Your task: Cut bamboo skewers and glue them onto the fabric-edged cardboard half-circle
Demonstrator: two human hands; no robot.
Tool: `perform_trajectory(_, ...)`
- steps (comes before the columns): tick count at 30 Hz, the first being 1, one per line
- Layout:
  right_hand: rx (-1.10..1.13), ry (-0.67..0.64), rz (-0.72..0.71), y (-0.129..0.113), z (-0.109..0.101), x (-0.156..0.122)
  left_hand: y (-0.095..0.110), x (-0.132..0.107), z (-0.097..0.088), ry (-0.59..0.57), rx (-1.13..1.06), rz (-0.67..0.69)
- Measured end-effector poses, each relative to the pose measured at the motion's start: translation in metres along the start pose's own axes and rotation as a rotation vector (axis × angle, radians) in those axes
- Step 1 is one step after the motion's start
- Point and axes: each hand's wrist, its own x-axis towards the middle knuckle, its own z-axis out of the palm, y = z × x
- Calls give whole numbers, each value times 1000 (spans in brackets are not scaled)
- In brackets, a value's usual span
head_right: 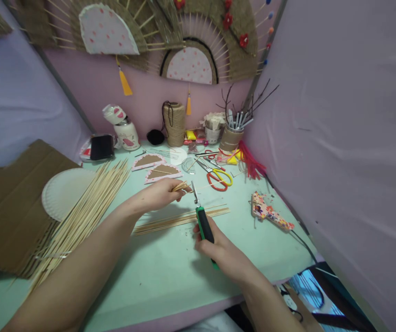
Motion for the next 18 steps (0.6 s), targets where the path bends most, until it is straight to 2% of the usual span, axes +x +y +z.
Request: perform_trajectory(18,0,21,34,1,-2,-1,-2,1,0,-17,39,6)
